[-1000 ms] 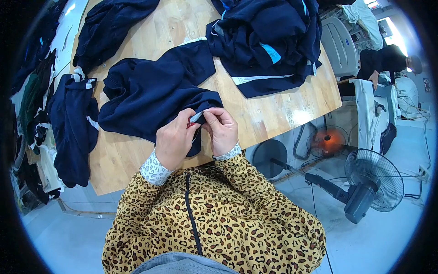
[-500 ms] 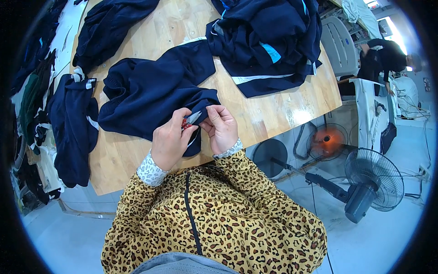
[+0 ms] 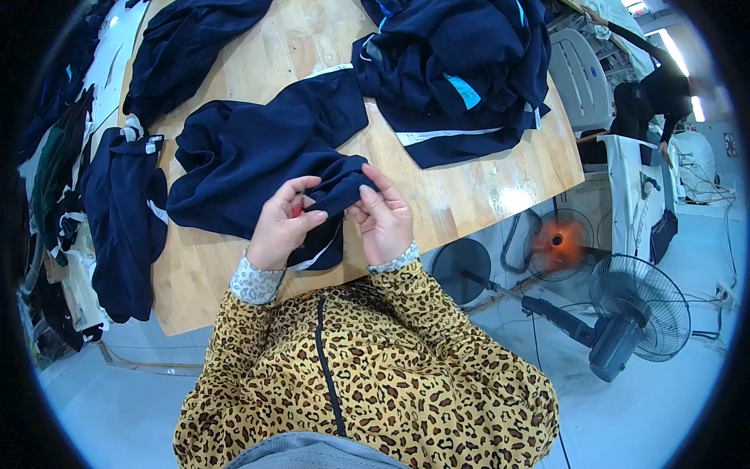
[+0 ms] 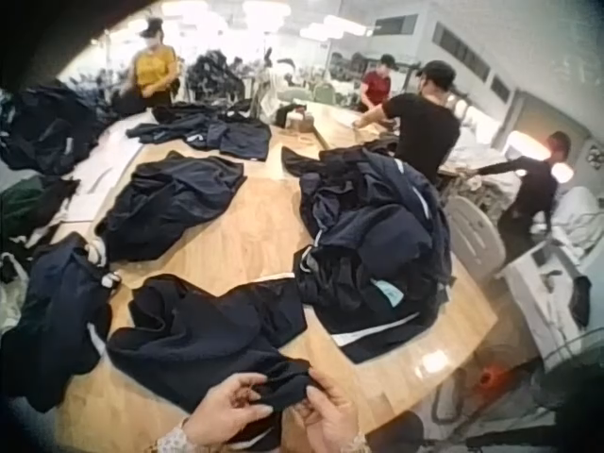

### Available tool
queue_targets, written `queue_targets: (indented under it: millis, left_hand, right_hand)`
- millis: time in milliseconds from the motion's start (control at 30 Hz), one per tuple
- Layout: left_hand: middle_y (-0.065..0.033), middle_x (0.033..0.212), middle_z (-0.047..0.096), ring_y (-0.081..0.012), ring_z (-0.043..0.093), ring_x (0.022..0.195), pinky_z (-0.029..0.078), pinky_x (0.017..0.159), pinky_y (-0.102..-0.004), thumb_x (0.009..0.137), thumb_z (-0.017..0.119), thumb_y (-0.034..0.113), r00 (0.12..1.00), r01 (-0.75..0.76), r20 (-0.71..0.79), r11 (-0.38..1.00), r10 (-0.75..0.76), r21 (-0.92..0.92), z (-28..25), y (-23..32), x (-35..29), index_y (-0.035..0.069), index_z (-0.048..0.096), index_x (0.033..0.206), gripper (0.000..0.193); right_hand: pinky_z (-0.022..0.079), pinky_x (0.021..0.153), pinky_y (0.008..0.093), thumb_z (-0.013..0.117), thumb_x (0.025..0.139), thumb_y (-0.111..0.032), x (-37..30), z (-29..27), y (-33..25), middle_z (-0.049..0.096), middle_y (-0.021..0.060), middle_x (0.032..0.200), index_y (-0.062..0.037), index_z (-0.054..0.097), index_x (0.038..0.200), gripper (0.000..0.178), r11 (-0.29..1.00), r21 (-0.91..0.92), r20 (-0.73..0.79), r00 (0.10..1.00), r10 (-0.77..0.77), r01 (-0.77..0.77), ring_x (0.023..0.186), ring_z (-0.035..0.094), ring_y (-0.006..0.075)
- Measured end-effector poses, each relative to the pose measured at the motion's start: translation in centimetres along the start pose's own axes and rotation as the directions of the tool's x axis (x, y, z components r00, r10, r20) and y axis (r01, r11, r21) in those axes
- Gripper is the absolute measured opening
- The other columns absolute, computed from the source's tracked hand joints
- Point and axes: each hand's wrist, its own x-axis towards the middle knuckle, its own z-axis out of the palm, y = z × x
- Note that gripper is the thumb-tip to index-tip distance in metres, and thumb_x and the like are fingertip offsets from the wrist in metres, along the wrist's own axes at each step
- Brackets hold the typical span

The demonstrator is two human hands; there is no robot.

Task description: Trimming excess threads from navy blue garments using snips in a textile factory setting.

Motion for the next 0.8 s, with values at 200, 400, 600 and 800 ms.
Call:
queue_targets:
  millis: [200,400,600,800]
  left_hand:
    - [0.0002,0.083,0.052,-0.0016,0.043,0.054,0.031,0.04,-0.0151,0.075,0.068,0.0,0.996,0.092,0.024,0.991,-0.09,-0.096,-1.1,0.6,0.3,0.003,0.044,0.118,0.049]
    - [-0.0025,0.087,0.055,-0.002,0.046,0.057,0.036,0.045,-0.0147,0.075,0.069,0.002,0.996,0.09,0.005,0.994,-0.09,0.056,-1.0,-0.2,0.4,0.002,0.047,0.115,0.046]
    - [-0.002,0.089,0.064,-0.0043,0.049,0.062,0.041,0.057,-0.0156,0.074,0.07,-0.003,0.833,-0.44,-0.045,0.709,0.551,0.551,1.6,0.2,-0.1,0.003,0.055,0.112,0.041]
    - [-0.0085,0.076,0.06,-0.0128,0.059,0.061,0.048,0.059,-0.0225,0.078,0.064,-0.001,0.806,-0.405,-0.095,0.661,0.585,0.632,2.5,-0.4,0.2,0.004,0.052,0.116,0.04]
  right_hand:
    - [0.054,0.082,0.0346,0.049,0.088,0.0,0.1,-2.0,-0.4,0.063,0.0159,0.102,0.0012,0.054,0.113,0.026,0.998,0.013,-0.004,0.998,-0.056,0.057,0.09,0.064,0.0224]
    - [0.054,0.073,0.026,0.056,0.085,0.002,-0.2,0.0,-0.5,0.064,0.0123,0.097,0.0026,0.06,0.107,0.023,0.996,-0.044,-0.076,0.994,0.076,-0.079,0.083,0.064,0.0169]
    - [0.051,0.074,0.0226,0.06,0.082,0.004,-0.6,-0.4,0.0,0.064,0.0087,0.094,0.0031,0.059,0.111,0.03,0.979,-0.2,-0.054,0.998,0.023,-0.033,0.079,0.062,0.0127]
    - [0.051,0.074,0.0212,0.061,0.081,0.005,-0.8,-0.4,0.7,0.063,0.0059,0.089,0.0033,0.058,0.112,0.032,0.95,-0.31,0.007,0.999,0.031,-0.027,0.078,0.06,0.0095]
